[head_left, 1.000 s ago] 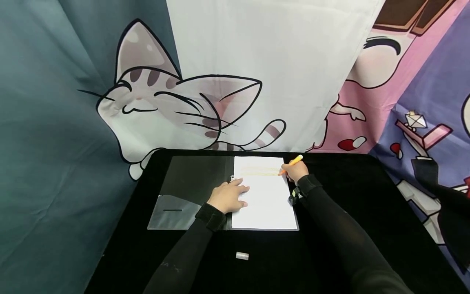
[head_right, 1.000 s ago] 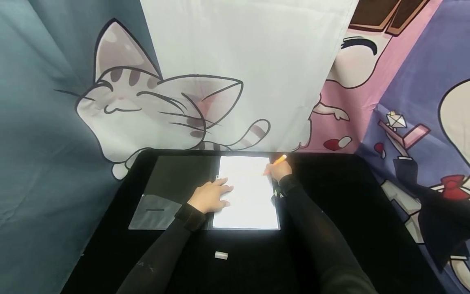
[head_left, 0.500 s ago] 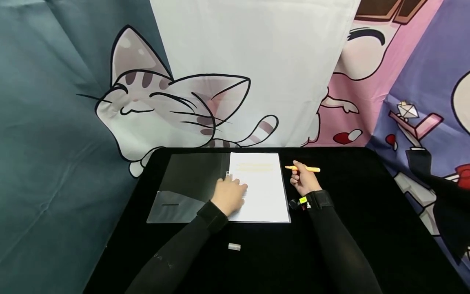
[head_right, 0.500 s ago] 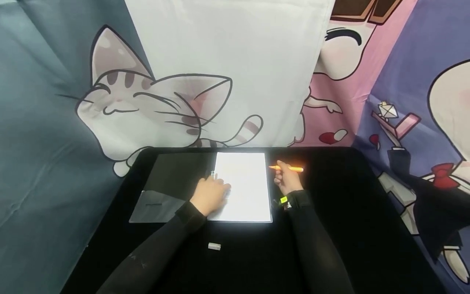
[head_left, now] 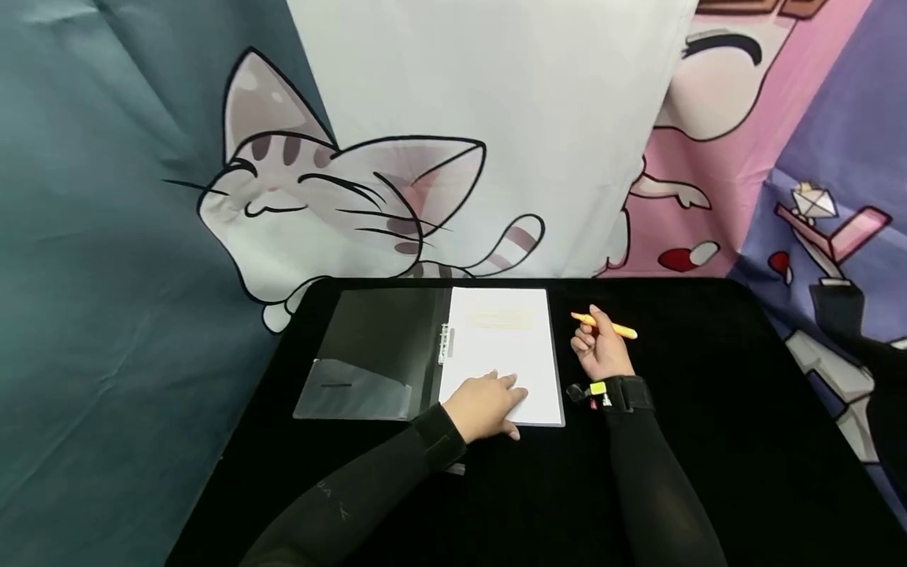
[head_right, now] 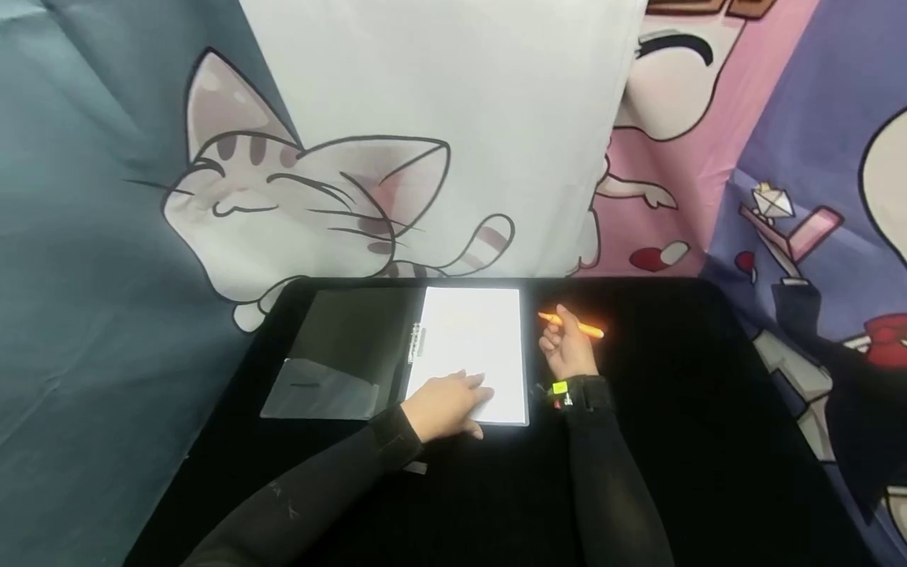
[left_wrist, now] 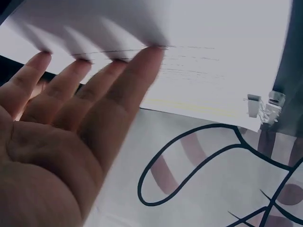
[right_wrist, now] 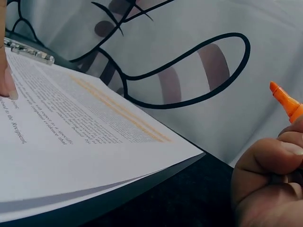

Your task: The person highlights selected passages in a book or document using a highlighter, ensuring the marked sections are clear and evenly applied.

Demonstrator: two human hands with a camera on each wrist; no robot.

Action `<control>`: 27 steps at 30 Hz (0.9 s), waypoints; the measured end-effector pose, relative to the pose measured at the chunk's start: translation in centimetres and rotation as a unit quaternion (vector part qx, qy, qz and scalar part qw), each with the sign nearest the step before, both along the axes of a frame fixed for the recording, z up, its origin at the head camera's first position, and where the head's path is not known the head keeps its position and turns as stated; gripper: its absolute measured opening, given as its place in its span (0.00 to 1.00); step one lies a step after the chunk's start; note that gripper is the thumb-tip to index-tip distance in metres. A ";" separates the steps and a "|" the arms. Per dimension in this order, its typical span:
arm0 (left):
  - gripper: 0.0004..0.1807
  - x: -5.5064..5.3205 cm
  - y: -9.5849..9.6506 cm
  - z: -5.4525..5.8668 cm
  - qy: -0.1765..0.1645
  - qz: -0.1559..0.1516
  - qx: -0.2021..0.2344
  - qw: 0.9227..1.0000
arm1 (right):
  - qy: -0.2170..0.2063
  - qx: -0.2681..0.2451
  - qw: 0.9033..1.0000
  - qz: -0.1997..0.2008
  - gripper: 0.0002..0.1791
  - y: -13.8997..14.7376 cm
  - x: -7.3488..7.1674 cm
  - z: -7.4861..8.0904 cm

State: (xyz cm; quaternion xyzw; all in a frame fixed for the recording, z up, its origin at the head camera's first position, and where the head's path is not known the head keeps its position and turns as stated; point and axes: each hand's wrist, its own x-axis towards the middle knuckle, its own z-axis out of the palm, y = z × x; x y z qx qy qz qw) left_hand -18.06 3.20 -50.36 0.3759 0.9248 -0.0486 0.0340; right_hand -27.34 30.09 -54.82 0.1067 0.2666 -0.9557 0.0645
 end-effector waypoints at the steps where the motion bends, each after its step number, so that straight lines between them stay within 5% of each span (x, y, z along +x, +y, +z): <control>1: 0.41 -0.1 -0.2 0.0 0.003 -0.002 0.004 1.000 | 0.000 0.006 1.000 -0.002 0.28 -0.2 -0.2 0.1; 9: 0.33 -1.4 0.2 0.0 0.020 -0.001 0.022 1.000 | -0.015 0.028 0.999 -0.028 0.25 -0.8 -1.1 0.9; 13: 0.36 -1.3 1.5 -0.7 0.017 -0.006 0.024 1.000 | -0.026 0.033 0.998 -0.037 0.24 -0.3 -0.7 0.3; 22: 0.40 -1.0 3.7 -0.2 0.042 0.025 0.020 0.999 | -0.007 0.039 0.998 -0.038 0.26 -0.2 -1.3 0.3; 27: 0.39 -0.6 4.9 -1.7 0.072 0.036 0.011 0.997 | -0.005 0.038 0.999 -0.032 0.25 0.0 -0.8 -0.3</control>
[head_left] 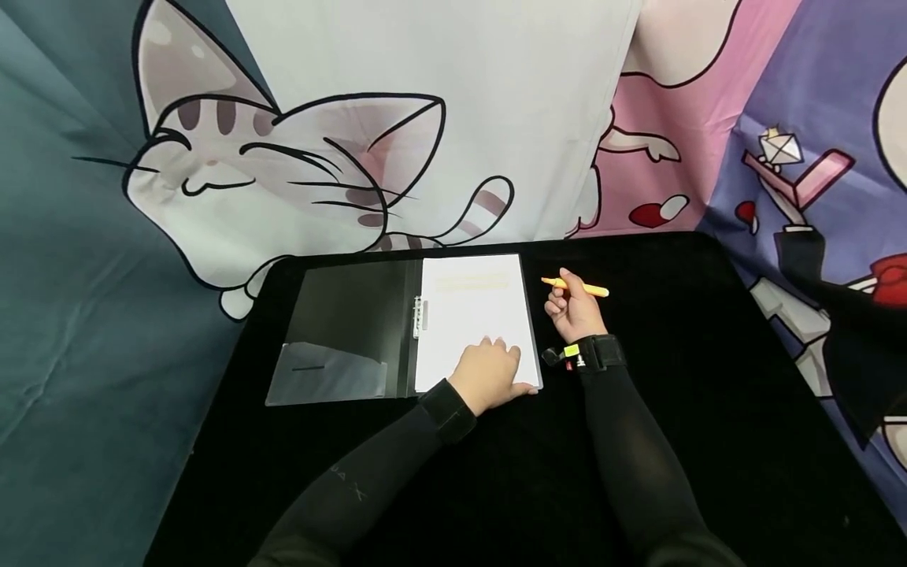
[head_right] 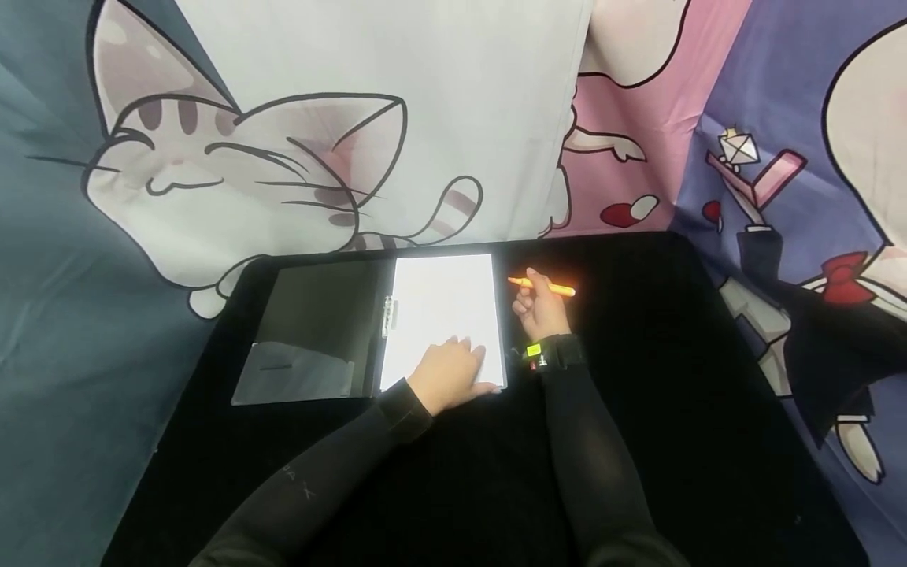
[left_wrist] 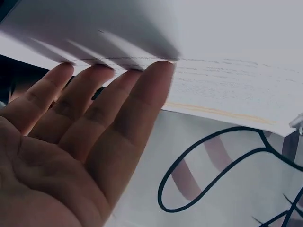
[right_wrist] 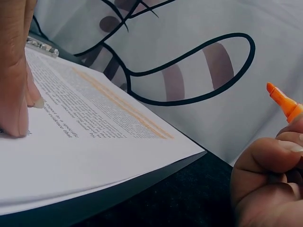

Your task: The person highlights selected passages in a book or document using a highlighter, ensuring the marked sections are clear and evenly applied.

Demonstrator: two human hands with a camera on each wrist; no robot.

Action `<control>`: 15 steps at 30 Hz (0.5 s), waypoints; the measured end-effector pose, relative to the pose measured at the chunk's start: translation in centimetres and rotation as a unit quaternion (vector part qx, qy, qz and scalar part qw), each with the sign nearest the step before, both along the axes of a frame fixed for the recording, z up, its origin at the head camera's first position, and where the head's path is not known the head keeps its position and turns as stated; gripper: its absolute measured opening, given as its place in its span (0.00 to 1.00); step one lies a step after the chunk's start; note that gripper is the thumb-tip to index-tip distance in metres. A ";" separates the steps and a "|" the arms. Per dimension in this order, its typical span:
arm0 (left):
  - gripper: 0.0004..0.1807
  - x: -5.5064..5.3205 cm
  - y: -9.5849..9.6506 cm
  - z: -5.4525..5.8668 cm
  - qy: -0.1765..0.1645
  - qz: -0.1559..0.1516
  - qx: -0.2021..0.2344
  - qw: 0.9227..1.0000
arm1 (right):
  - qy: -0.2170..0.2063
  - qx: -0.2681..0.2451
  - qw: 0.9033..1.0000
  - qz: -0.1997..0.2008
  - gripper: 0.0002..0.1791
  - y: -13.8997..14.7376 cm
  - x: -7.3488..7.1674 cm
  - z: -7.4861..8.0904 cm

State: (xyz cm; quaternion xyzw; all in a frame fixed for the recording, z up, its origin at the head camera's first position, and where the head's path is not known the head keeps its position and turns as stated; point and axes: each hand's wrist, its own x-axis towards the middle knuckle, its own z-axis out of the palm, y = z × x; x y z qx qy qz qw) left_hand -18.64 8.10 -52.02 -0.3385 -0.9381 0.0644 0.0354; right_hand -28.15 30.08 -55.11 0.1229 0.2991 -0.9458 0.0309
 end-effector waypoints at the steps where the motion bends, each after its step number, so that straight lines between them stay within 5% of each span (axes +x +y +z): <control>1: 0.38 0.0 0.2 -0.1 0.007 0.000 -0.004 1.000 | 0.000 0.000 1.000 0.000 0.24 0.0 0.1 0.0; 15: 0.38 0.9 0.9 -0.1 0.075 -0.009 -0.023 0.997 | 0.005 0.015 1.000 -0.001 0.22 -0.2 0.3 0.1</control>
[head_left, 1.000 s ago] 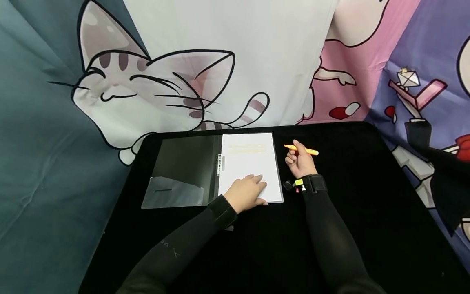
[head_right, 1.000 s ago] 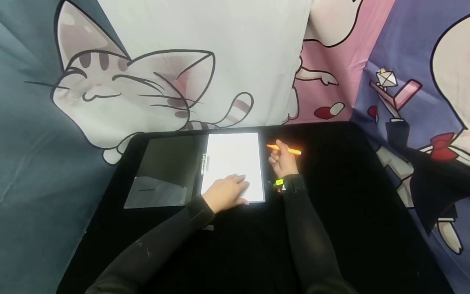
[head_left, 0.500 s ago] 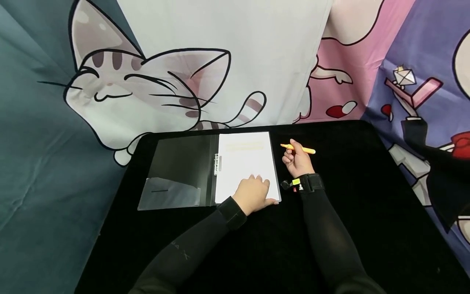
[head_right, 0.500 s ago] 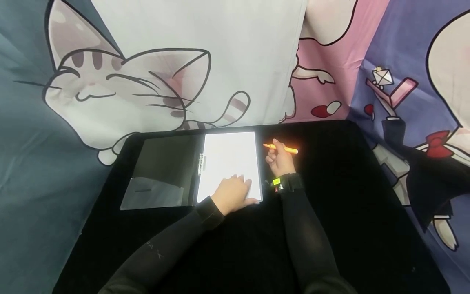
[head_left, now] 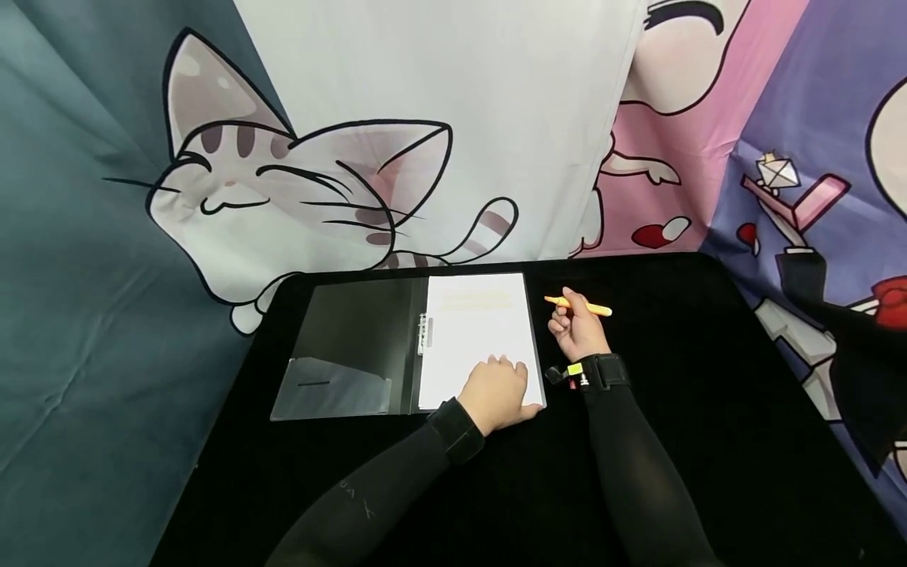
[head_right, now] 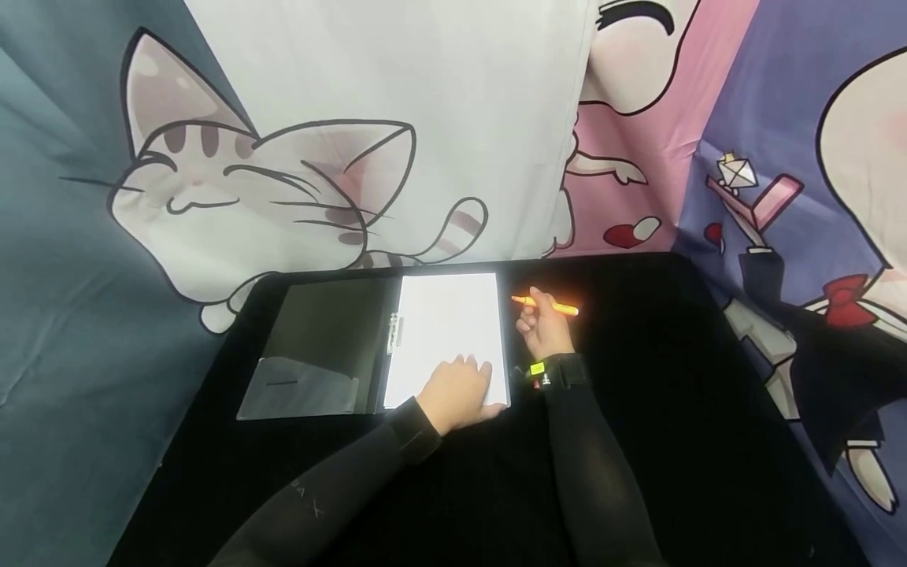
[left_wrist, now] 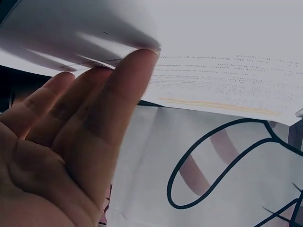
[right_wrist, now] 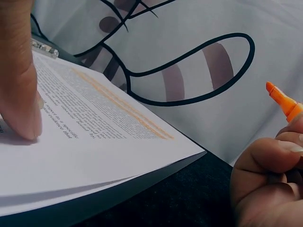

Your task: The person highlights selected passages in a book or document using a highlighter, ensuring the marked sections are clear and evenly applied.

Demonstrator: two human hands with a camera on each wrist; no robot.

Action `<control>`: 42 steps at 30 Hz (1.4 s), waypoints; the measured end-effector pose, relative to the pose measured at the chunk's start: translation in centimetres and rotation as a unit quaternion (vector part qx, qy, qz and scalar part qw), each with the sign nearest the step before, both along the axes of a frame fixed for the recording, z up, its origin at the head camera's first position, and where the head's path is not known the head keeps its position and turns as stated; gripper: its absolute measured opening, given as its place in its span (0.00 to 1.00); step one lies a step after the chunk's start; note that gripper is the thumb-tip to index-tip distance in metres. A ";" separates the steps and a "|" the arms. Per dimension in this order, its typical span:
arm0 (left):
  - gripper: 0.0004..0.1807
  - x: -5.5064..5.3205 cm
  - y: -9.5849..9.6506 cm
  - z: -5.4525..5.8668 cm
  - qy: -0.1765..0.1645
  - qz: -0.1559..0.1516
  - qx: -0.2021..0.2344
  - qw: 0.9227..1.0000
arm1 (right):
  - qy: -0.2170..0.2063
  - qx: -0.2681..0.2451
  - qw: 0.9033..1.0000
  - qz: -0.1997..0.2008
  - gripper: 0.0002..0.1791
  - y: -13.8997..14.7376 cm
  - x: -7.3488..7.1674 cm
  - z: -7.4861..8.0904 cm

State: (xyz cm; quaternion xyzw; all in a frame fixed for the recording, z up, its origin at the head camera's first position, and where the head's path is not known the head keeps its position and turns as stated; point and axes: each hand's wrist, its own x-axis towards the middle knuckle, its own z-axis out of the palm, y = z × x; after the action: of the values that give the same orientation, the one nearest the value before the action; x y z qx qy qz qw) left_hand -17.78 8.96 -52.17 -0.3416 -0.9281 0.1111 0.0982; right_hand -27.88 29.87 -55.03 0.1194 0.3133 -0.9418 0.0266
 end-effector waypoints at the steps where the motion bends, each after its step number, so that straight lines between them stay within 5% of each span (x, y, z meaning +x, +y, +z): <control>1: 0.38 0.0 0.0 0.0 0.002 -0.004 0.001 1.000 | 0.001 0.004 1.000 0.001 0.22 0.0 0.0 0.0; 11: 0.31 -1.3 -0.6 0.9 0.002 -0.046 0.001 0.999 | 0.015 -0.001 1.000 0.007 0.20 -0.5 -0.4 1.4; 21: 0.37 -1.0 -0.9 1.2 -0.070 -0.051 0.000 0.996 | 0.018 0.016 1.000 0.005 0.24 -0.4 0.1 0.2; 34: 0.33 -1.4 -0.8 0.7 -0.088 -0.067 0.015 0.994 | 0.007 0.015 1.000 -0.010 0.26 -0.3 0.4 -0.1; 35: 0.34 -1.9 -0.9 -0.4 -0.086 -0.065 0.023 0.994 | 0.008 0.015 1.000 -0.009 0.26 -0.3 0.4 -0.1; 41: 0.28 -2.5 -2.3 0.4 -0.060 -0.045 0.097 0.992 | 0.010 0.015 1.000 -0.007 0.24 -0.3 0.3 -0.2; 42: 0.29 -2.0 -2.7 1.9 -0.057 -0.038 0.114 0.991 | 0.009 0.015 1.000 -0.006 0.24 -0.2 0.3 -0.2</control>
State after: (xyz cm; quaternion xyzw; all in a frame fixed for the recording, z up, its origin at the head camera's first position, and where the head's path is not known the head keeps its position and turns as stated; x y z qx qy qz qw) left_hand -19.79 6.23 -50.24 -0.3691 -0.9251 -0.0184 0.0879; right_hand -27.58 29.63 -55.20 0.1131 0.3271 -0.9381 0.0162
